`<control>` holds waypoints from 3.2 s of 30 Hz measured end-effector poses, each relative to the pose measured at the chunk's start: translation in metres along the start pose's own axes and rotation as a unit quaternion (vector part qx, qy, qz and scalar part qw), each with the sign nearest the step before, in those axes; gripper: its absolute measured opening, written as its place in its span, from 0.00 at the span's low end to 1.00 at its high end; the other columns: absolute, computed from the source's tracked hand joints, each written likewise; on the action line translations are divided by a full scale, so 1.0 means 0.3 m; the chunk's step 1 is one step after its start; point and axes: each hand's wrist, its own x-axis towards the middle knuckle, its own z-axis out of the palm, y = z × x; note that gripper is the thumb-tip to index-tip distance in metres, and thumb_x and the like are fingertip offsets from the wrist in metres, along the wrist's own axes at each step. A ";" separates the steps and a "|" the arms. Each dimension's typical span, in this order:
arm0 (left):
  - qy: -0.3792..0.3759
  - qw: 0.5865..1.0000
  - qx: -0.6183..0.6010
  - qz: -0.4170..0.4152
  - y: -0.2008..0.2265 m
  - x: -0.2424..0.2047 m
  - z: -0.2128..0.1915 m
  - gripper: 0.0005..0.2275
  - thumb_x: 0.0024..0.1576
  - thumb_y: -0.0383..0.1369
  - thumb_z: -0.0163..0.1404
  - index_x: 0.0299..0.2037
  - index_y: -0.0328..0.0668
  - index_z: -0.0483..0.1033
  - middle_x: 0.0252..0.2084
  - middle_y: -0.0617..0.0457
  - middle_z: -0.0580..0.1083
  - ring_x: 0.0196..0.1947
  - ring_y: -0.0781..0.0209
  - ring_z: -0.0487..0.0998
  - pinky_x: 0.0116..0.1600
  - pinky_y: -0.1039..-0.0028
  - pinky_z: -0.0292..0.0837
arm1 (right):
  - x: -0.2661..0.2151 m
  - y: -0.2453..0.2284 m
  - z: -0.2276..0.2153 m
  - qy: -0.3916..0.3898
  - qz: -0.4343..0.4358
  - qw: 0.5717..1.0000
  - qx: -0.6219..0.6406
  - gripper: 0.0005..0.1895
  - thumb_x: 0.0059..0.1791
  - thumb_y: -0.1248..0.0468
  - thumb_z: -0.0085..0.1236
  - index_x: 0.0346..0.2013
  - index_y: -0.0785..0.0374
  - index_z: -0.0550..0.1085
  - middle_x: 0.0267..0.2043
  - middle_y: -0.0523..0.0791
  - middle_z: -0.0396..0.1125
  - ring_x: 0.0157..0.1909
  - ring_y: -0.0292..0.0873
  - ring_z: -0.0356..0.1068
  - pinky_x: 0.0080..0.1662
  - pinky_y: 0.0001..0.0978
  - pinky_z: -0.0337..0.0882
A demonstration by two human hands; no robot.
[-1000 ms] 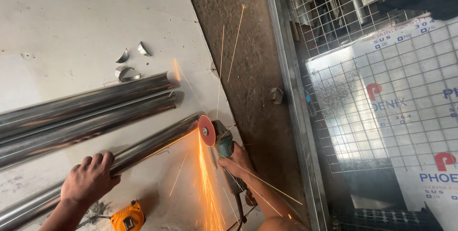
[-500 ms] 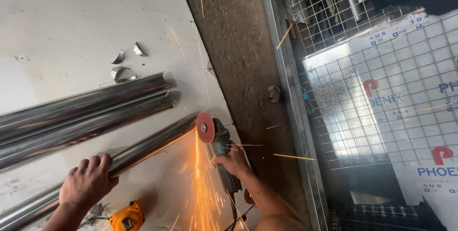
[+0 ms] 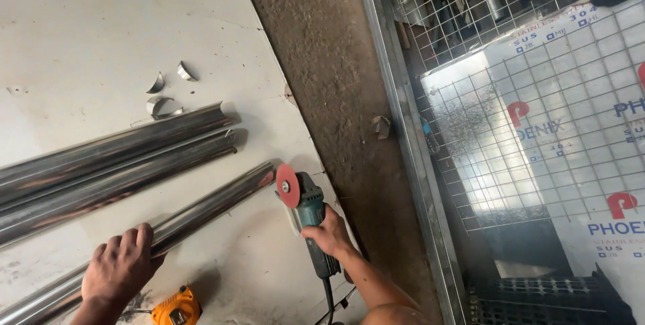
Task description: Grinding the edges of stainless steel pipes using a handheld angle grinder to smooth them.
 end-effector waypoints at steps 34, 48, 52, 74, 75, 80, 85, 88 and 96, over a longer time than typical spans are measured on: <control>-0.003 1.000 -0.011 0.004 -0.009 0.010 0.025 0.28 0.51 0.63 0.45 0.53 0.55 0.63 0.41 0.60 0.77 0.42 0.58 0.82 0.47 0.68 0.83 | -0.009 -0.013 0.002 -0.024 0.011 0.999 -0.033 0.23 0.30 0.55 0.63 0.37 0.55 0.69 0.32 0.42 0.64 0.33 0.42 0.64 0.33 0.34 0.64; 0.003 1.000 0.010 0.006 -0.002 0.005 0.042 0.31 0.49 0.64 0.47 0.54 0.55 0.63 0.42 0.61 0.75 0.41 0.60 0.81 0.46 0.70 0.80 | 0.022 -0.001 0.036 0.006 0.022 0.999 0.036 0.22 0.26 0.61 0.63 0.31 0.56 0.66 0.29 0.39 0.57 0.31 0.39 0.54 0.32 0.35 0.56; 0.031 1.000 0.001 0.005 -0.001 0.008 0.065 0.28 0.51 0.63 0.44 0.53 0.55 0.64 0.40 0.61 0.75 0.40 0.59 0.81 0.44 0.69 0.82 | 0.014 -0.002 0.027 -0.036 -0.028 0.999 0.001 0.13 0.34 0.62 0.57 0.26 0.52 0.61 0.21 0.36 0.52 0.26 0.38 0.50 0.32 0.36 0.52; -0.017 0.998 0.037 -0.043 0.036 -0.012 0.000 0.33 0.45 0.65 0.45 0.57 0.61 0.62 0.47 0.66 0.76 0.50 0.64 0.80 0.55 0.66 0.73 | -0.009 -0.025 -0.009 0.002 -0.006 0.992 0.125 0.22 0.32 0.54 0.66 0.36 0.56 0.72 0.31 0.43 0.65 0.32 0.45 0.66 0.34 0.37 0.65; -0.012 0.998 0.027 -0.052 0.037 -0.010 -0.004 0.32 0.43 0.63 0.47 0.56 0.62 0.63 0.46 0.65 0.77 0.50 0.63 0.79 0.56 0.64 0.72 | -0.015 -0.026 -0.018 0.002 -0.017 0.993 0.114 0.20 0.32 0.53 0.66 0.33 0.55 0.71 0.30 0.43 0.64 0.32 0.45 0.66 0.34 0.37 0.65; 0.047 0.998 0.050 -0.011 -0.004 0.037 0.023 0.32 0.44 0.69 0.46 0.49 0.57 0.68 0.43 0.61 0.76 0.46 0.60 0.80 0.51 0.65 0.76 | -0.018 -0.020 -0.013 0.009 -0.004 0.995 0.099 0.23 0.31 0.53 0.66 0.37 0.55 0.72 0.32 0.42 0.65 0.34 0.44 0.66 0.35 0.37 0.66; -0.004 1.000 0.007 -0.021 -0.017 0.048 0.008 0.35 0.46 0.70 0.42 0.56 0.57 0.66 0.50 0.56 0.76 0.54 0.53 0.79 0.55 0.59 0.78 | -0.016 -0.019 0.002 0.001 0.005 0.999 0.054 0.24 0.30 0.54 0.64 0.38 0.55 0.71 0.32 0.43 0.64 0.33 0.44 0.63 0.34 0.37 0.63; -0.059 0.997 -0.038 -0.025 -0.010 0.064 -0.051 0.35 0.48 0.68 0.43 0.56 0.52 0.65 0.51 0.52 0.77 0.53 0.49 0.81 0.55 0.58 0.80 | -0.020 -0.051 -0.005 0.004 0.024 0.999 0.044 0.24 0.30 0.55 0.62 0.39 0.55 0.71 0.32 0.42 0.65 0.33 0.43 0.64 0.34 0.34 0.64; -0.144 0.987 -0.063 -0.029 0.001 0.068 -0.135 0.29 0.55 0.63 0.42 0.56 0.52 0.64 0.52 0.53 0.78 0.55 0.54 0.81 0.60 0.62 0.78 | 0.011 -0.040 0.006 -0.011 0.035 0.999 0.036 0.23 0.31 0.54 0.63 0.37 0.54 0.70 0.32 0.42 0.65 0.34 0.43 0.65 0.35 0.35 0.65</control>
